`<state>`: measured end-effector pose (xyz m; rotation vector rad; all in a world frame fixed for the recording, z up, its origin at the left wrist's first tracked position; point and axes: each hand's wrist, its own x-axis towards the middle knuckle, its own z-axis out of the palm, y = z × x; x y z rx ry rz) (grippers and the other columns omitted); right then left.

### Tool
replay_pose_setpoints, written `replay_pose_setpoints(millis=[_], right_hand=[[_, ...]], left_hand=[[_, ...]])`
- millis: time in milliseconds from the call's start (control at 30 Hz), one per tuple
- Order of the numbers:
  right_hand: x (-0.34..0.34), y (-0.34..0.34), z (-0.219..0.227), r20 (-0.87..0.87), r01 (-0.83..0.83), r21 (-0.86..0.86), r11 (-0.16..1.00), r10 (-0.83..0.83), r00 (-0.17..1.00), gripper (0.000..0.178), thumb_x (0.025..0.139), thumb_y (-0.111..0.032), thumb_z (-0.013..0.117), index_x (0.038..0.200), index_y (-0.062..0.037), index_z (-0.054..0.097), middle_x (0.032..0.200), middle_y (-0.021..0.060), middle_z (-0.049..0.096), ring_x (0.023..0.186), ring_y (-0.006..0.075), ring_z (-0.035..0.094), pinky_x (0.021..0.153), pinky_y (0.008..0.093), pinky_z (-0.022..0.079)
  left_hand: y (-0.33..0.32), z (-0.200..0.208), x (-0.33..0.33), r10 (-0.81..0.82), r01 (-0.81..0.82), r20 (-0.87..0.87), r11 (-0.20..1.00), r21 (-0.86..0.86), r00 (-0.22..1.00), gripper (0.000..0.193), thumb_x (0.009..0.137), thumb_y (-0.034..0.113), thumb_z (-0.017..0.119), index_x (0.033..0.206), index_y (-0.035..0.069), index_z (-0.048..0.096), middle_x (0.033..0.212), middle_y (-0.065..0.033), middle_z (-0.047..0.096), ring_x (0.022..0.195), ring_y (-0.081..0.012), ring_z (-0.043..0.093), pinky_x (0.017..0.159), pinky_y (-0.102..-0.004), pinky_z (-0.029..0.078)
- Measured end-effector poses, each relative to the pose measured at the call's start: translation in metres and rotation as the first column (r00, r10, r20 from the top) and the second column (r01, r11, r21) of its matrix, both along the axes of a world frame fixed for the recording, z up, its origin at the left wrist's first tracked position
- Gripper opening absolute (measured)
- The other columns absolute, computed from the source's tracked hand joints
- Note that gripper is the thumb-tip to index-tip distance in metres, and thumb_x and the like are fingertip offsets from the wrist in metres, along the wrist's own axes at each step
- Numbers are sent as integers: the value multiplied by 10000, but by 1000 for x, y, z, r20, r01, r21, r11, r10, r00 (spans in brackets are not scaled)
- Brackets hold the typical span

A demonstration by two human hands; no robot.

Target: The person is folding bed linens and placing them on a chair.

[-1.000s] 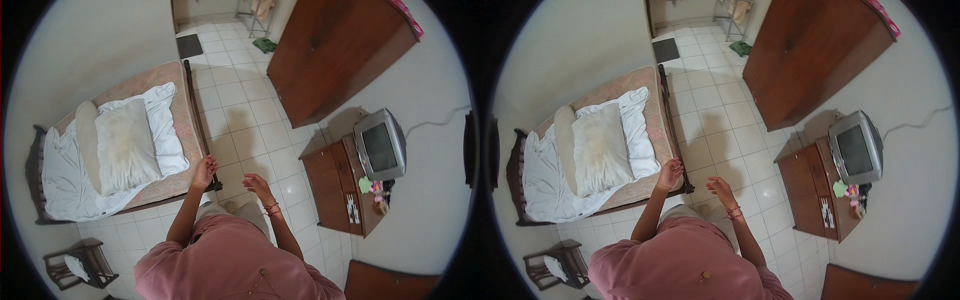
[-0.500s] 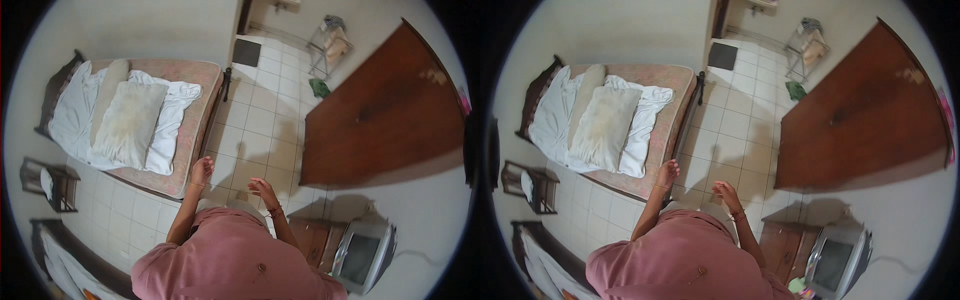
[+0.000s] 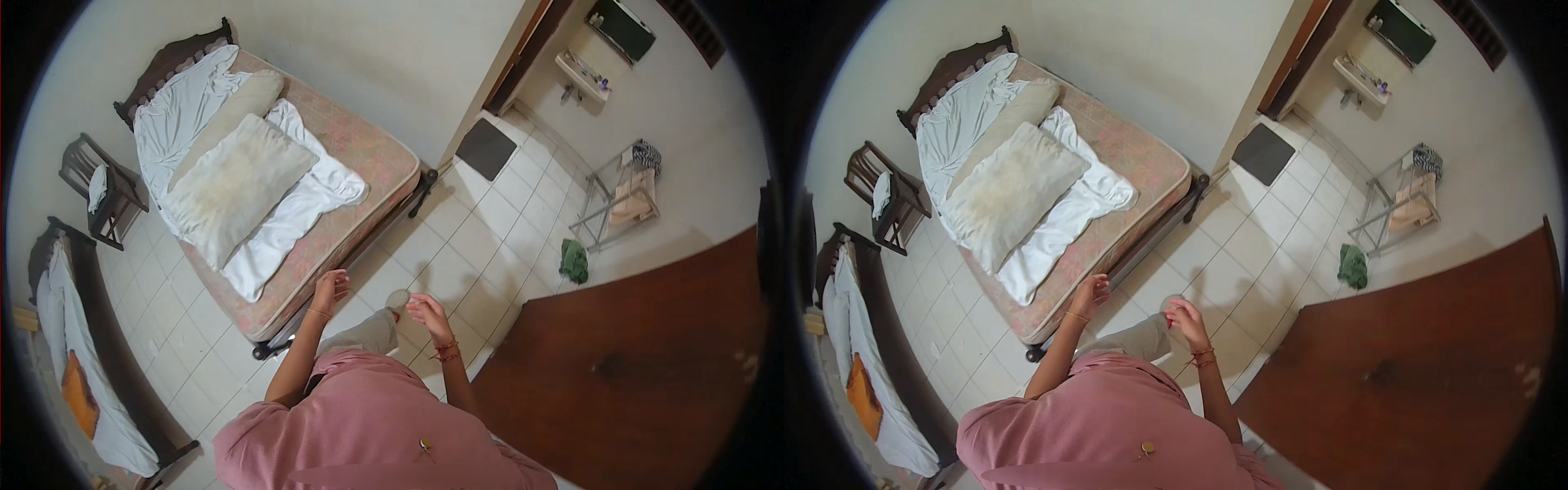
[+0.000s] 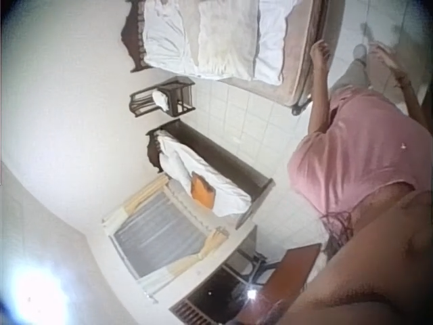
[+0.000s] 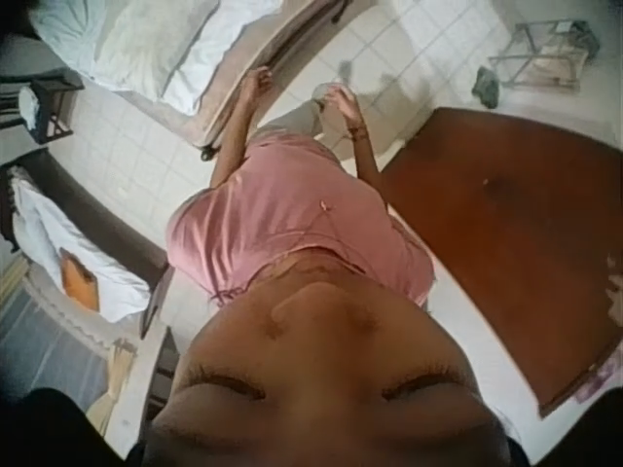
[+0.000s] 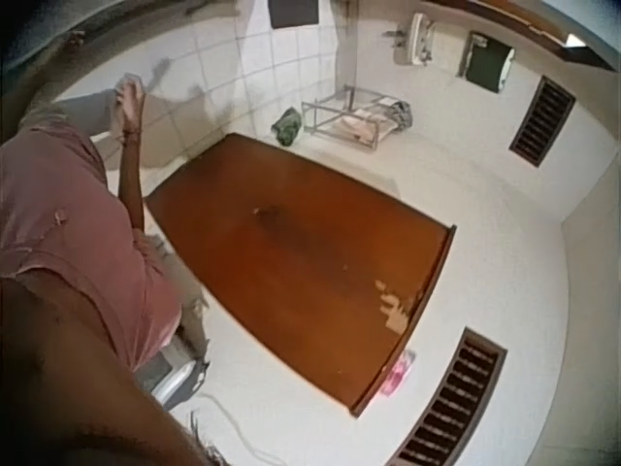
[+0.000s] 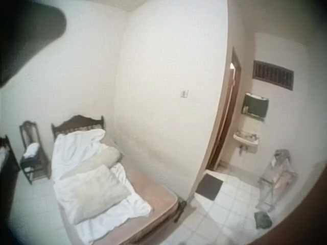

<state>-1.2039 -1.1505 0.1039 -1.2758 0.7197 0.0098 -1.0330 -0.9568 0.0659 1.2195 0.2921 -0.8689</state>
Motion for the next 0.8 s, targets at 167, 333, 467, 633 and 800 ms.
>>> replay_pose_setpoints(millis=[167, 333, 467, 633, 800], right_hand=[[58, -92, 9, -4, -158, -43, 987, 158, 987, 263, 850, -196, 427, 1068, -68, 498, 918, 53, 577, 836, 122, 536, 730, 250, 415], [123, -180, 16, 60, -251, -78, 965, 256, 965, 251, 831, -170, 455, 1059, -78, 505, 877, 44, 581, 787, 101, 534, 673, 227, 410], [165, -259, 14, 57, -281, -164, 946, 294, 954, 266, 840, -184, 427, 1070, -68, 494, 891, 48, 581, 813, 118, 539, 718, 244, 416], [222, -347, 5, -13, -324, -169, 931, 327, 945, 274, 837, -202, 440, 1069, -69, 500, 912, 56, 581, 821, 121, 541, 717, 247, 419], [291, -431, -12, 4, -503, -158, 850, 509, 860, 278, 816, -190, 473, 1069, -79, 504, 901, 60, 588, 800, 123, 547, 691, 249, 421]], left_hand=[[-102, 9, 55, 100, -103, -38, 988, -115, 994, 241, 824, 264, 434, 961, 92, 532, 796, -11, 561, 690, -138, 544, 645, -276, 424], [-173, 22, 101, 137, -124, 49, 969, -215, 989, 247, 822, 275, 445, 971, 94, 525, 799, -17, 559, 677, -128, 545, 633, -251, 420], [-214, 22, 119, 201, -198, 19, 974, -114, 979, 239, 818, 277, 456, 961, 98, 526, 811, -25, 556, 671, -127, 550, 612, -245, 421], [-257, 4, 127, 387, -388, -25, 919, -74, 922, 204, 802, 257, 475, 919, 101, 537, 802, -28, 553, 655, -131, 551, 583, -259, 424], [-290, -43, 132, 716, -715, -63, 681, -155, 696, 189, 798, 218, 487, 909, 75, 539, 726, -27, 546, 604, -115, 538, 509, -216, 412]])
